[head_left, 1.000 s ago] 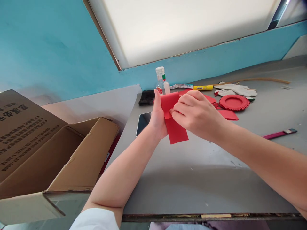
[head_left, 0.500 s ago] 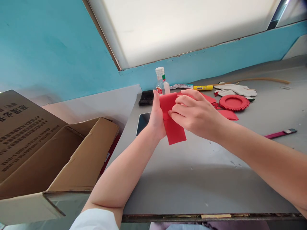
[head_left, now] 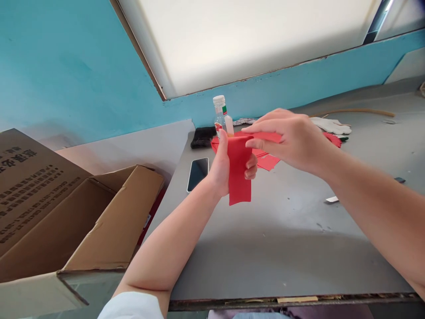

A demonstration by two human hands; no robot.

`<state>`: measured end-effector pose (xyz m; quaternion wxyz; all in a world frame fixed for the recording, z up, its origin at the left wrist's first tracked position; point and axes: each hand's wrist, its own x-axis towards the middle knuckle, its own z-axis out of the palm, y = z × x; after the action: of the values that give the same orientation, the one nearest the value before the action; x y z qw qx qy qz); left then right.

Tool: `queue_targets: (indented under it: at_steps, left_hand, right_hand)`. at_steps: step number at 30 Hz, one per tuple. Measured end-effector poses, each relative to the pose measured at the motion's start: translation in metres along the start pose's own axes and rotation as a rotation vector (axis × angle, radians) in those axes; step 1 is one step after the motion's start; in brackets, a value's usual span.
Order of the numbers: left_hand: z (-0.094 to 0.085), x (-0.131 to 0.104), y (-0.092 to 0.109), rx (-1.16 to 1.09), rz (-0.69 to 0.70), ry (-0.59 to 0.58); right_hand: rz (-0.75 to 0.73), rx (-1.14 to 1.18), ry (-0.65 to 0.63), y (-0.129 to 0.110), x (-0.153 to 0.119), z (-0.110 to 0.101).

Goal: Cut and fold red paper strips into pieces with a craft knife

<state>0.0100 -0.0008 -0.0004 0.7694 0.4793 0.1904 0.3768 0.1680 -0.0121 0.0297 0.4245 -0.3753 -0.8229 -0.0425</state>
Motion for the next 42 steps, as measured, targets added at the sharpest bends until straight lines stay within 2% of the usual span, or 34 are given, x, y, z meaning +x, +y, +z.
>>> queue_targets:
  at_steps: [3,9,17,21,27,31,37,42]
  left_hand:
    - [0.000,0.000,-0.004,0.014,-0.086,-0.049]
    - [-0.005,0.001,-0.011,0.064,-0.210,-0.122]
    - [-0.013,-0.001,-0.006,0.169,-0.247,-0.207]
    - [-0.015,-0.001,-0.008,0.138,-0.260,-0.202]
    - [-0.018,-0.002,-0.008,0.173,-0.314,-0.273]
    - [-0.017,-0.003,-0.009,0.199,-0.310,-0.250]
    - [-0.013,-0.004,-0.008,0.152,-0.318,-0.228]
    - [-0.013,-0.003,-0.009,0.117,-0.304,-0.234]
  right_hand:
    - [0.103,0.058,-0.162,0.002,0.001,0.002]
    - [0.297,0.175,-0.358,0.010,0.002,0.001]
    - [0.363,0.294,-0.378,0.019,0.005,-0.007]
    - [0.425,0.367,-0.489,0.021,0.005,-0.011]
    - [0.562,0.446,-0.624,0.025,0.003,-0.017]
    - [0.489,0.447,-0.620,0.029,0.003,-0.015]
    - [0.346,0.376,-0.514,0.030,0.001,-0.009]
    - [0.338,0.287,-0.434,0.027,0.003,-0.006]
